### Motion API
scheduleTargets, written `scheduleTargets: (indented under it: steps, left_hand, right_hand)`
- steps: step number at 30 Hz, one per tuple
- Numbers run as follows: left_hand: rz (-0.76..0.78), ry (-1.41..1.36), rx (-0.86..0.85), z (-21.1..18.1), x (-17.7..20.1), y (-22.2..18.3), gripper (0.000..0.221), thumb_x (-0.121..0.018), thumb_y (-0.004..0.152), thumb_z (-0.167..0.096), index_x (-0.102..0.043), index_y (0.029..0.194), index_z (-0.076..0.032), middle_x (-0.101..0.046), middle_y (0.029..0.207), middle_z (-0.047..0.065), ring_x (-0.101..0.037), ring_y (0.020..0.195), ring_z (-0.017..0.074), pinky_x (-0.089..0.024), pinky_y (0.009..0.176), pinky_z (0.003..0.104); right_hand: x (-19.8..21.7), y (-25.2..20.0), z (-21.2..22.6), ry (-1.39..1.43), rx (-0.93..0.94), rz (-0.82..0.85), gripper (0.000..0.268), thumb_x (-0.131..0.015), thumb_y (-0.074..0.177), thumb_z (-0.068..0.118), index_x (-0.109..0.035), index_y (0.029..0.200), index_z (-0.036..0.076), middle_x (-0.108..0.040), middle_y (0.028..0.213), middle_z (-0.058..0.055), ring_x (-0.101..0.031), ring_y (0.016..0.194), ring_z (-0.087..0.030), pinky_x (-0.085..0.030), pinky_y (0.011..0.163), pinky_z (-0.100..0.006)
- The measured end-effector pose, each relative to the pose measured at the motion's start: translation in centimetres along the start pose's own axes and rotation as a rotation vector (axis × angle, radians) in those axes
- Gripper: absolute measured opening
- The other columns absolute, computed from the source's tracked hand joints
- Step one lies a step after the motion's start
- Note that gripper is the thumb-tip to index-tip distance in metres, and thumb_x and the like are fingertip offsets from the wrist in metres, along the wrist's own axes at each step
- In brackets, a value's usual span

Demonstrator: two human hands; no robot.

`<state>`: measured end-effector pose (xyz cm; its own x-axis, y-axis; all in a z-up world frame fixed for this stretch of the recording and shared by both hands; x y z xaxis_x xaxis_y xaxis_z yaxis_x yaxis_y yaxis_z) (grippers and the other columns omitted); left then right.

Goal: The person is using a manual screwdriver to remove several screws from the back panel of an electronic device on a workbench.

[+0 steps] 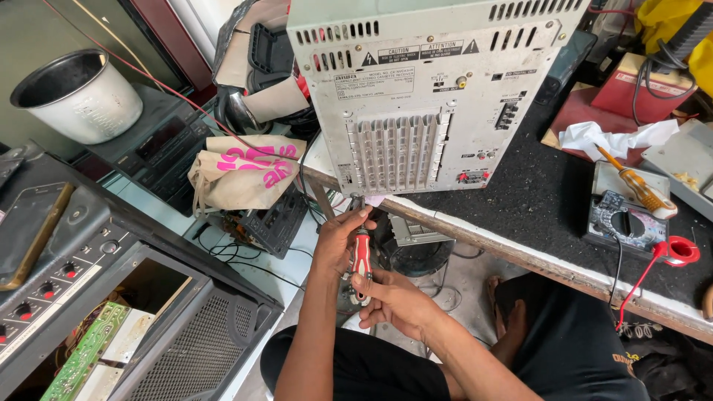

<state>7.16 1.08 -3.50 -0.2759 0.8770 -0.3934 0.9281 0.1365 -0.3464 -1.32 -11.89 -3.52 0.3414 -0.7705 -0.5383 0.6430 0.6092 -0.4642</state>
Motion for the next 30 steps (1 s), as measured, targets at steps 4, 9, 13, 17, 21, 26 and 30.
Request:
scheduleTargets:
  steps: [4, 9, 13, 17, 21, 26, 30]
  left_hand:
    - [0.013, 0.105, -0.014, -0.4, 0.5, -0.1, 0.037, -0.076, 0.089, -0.021, -0.078, 0.124, -0.006, -0.074, 0.08, 0.008, -0.046, 0.036, 0.0064, -0.039, 0.032, 0.02]
    - [0.017, -0.043, 0.019, 1.8, 1.3, 2.6, 0.047, -0.077, 0.085, -0.03, -0.076, 0.124, -0.003, -0.077, 0.089, 0.013, -0.043, 0.042, 0.0056, -0.035, 0.037, 0.019]
    - [-0.046, -0.095, -0.013, 1.7, 0.5, 1.8, 0.037, -0.071, 0.09, -0.028, -0.078, 0.119, -0.005, -0.076, 0.085, 0.012, -0.049, 0.053, 0.0044, -0.029, 0.048, 0.017]
    - [-0.059, -0.16, 0.058, 1.2, 0.0, 1.4, 0.039, -0.073, 0.087, -0.025, -0.076, 0.121, -0.007, -0.078, 0.099, 0.011, -0.056, 0.061, 0.006, -0.035, 0.048, 0.016]
    - [-0.106, -0.098, 0.117, 1.0, -0.2, 1.6, 0.041, -0.075, 0.084, -0.027, -0.076, 0.121, -0.009, -0.08, 0.108, 0.008, -0.063, 0.089, 0.0109, -0.043, 0.068, 0.019]
    - [-0.17, -0.205, 0.136, 1.1, -0.4, 2.5, 0.033, -0.081, 0.079, -0.022, -0.074, 0.108, -0.009, -0.08, 0.104, 0.009, -0.057, 0.062, 0.0101, -0.043, 0.05, 0.02]
    - [-0.169, -0.193, 0.13, 2.0, 0.6, 4.5, 0.032, -0.085, 0.075, -0.021, -0.076, 0.105, -0.011, -0.08, 0.099, 0.008, -0.061, 0.061, 0.0085, -0.036, 0.045, 0.022]
  right_hand:
    - [-0.1, 0.1, -0.9, 0.232, -0.014, 0.203, 0.027, -0.067, 0.092, 0.014, -0.061, 0.115, 0.001, -0.069, 0.1, -0.014, -0.073, 0.087, -0.028, -0.062, 0.086, -0.04]
    - [0.3, 0.7, -0.6, 0.082, 0.039, -0.014, 0.034, -0.085, 0.081, 0.009, -0.06, 0.104, 0.008, -0.058, 0.07, 0.0, -0.055, 0.052, -0.008, -0.062, 0.058, -0.031]
    - [-1.3, -0.8, 1.7, -0.244, 0.084, -0.184, 0.036, -0.085, 0.079, 0.022, -0.072, 0.104, 0.001, -0.054, 0.071, -0.002, -0.04, 0.048, -0.007, -0.06, 0.052, -0.031]
    - [-1.7, -1.3, 1.8, -0.385, 0.04, -0.221, 0.038, -0.077, 0.083, 0.038, -0.069, 0.106, 0.009, -0.063, 0.095, -0.004, -0.063, 0.071, -0.017, -0.059, 0.056, -0.029]
    - [-1.6, -1.1, 0.9, -0.2, 0.029, -0.091, 0.048, -0.071, 0.089, 0.041, -0.051, 0.116, 0.007, -0.066, 0.093, -0.016, -0.058, 0.053, -0.017, -0.053, 0.041, -0.028]
    - [-1.7, -1.2, 0.7, 0.062, 0.02, -0.008, 0.025, -0.057, 0.097, 0.018, -0.056, 0.116, 0.003, -0.069, 0.096, -0.021, -0.068, 0.072, -0.033, -0.062, 0.067, -0.041]
    - [-1.5, -2.1, 1.6, -0.063, 0.045, -0.097, 0.035, -0.072, 0.089, 0.024, -0.062, 0.11, -0.001, -0.064, 0.095, -0.013, -0.074, 0.069, -0.033, -0.063, 0.059, -0.038]
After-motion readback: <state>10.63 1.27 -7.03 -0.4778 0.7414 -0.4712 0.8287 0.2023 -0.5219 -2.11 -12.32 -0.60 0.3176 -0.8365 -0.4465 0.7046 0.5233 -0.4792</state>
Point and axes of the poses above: each hand's wrist, its own y-axis towards the middle knuckle, its own x-axis out of the back of the hand, z = x × y, the point moved 5 cm from there along y, towards the middle knuckle
